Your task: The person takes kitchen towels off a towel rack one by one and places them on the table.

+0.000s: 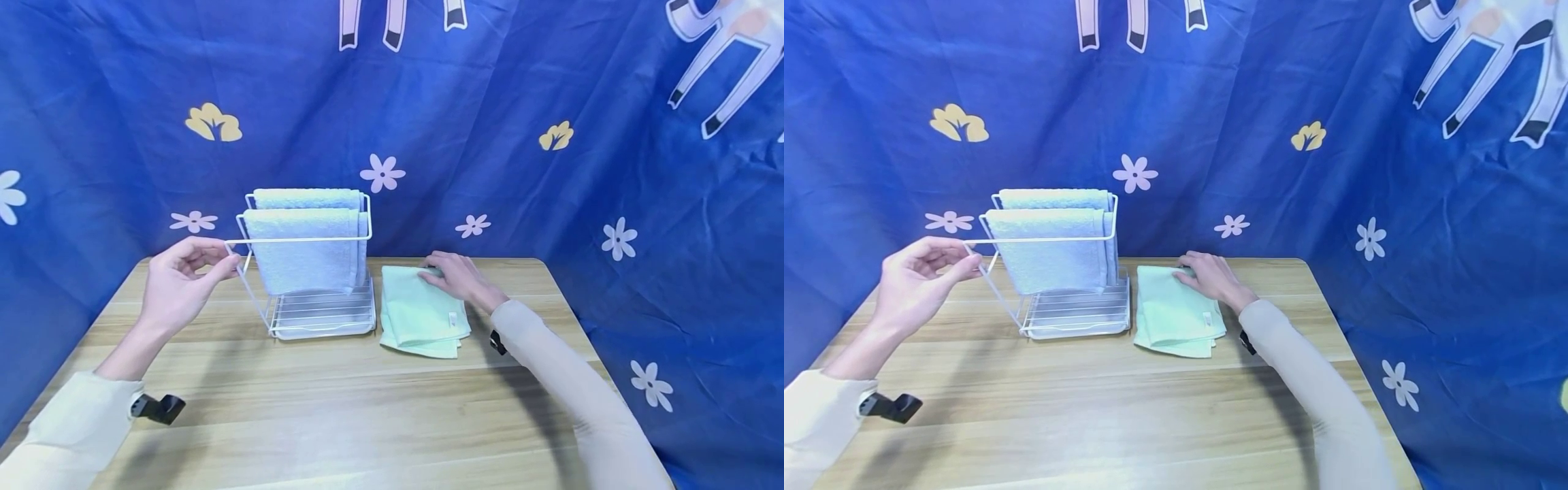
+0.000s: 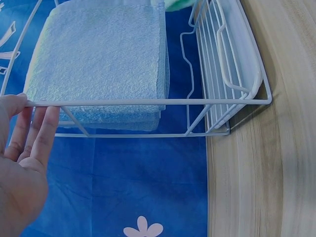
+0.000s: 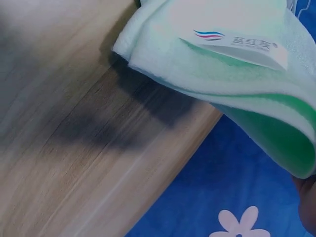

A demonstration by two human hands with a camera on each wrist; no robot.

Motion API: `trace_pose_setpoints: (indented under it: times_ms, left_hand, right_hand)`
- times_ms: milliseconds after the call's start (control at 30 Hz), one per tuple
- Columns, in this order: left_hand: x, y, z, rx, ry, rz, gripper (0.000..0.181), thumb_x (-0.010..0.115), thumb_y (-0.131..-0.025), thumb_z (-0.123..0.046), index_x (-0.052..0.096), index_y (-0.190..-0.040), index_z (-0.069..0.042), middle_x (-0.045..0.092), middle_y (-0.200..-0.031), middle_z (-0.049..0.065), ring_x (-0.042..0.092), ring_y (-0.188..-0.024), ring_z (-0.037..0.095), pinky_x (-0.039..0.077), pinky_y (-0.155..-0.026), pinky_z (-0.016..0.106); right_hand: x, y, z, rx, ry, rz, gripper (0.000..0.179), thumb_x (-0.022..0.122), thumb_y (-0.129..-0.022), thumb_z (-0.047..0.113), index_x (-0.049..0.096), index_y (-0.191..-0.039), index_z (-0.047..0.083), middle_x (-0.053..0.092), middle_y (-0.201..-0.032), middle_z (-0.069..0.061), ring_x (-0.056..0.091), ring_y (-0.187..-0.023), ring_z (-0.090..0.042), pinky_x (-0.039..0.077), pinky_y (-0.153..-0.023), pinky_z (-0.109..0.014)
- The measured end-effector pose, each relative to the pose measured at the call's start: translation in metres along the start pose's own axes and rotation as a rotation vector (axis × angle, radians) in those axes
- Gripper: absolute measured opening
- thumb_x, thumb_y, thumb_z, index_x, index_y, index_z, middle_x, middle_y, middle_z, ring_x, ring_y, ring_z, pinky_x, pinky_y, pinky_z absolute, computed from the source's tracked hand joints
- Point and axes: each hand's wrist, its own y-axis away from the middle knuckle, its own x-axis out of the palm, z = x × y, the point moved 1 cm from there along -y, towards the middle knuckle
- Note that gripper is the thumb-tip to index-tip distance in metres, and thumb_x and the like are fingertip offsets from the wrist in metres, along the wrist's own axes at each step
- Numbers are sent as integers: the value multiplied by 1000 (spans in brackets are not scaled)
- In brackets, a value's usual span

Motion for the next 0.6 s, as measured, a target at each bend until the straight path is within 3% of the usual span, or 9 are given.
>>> trace_pose_setpoints:
  times_ms: [233, 500, 600]
  left_hand:
    - [1, -1, 1, -6, 82, 6, 25, 70, -88, 20, 71, -108, 5, 78, -90, -6, 75, -77, 2, 67, -70, 15]
    - [0, 0, 1, -9, 36, 6, 30, 71, -88, 18, 74, -108, -4, 77, -92, -8, 75, -79, 1, 66, -71, 13]
    - [0, 0, 1, -9, 31, 4, 27, 71, -88, 18, 72, -108, 1, 77, -92, -8, 75, -78, 1, 66, -71, 13]
  right_hand:
    - [12, -15, -8, 44, 13, 68, 33, 61, -107, 41, 76, -122, 15, 77, -117, -4, 76, -99, -26, 66, -79, -42]
    - [26, -22, -13, 80, 12, 97, 36, 61, -108, 41, 74, -127, 14, 76, -122, -6, 76, -105, -28, 67, -86, -46]
    - [31, -23, -16, 87, 14, 104, 36, 60, -108, 40, 73, -128, 13, 76, -123, -7, 76, -107, -29, 67, -88, -46]
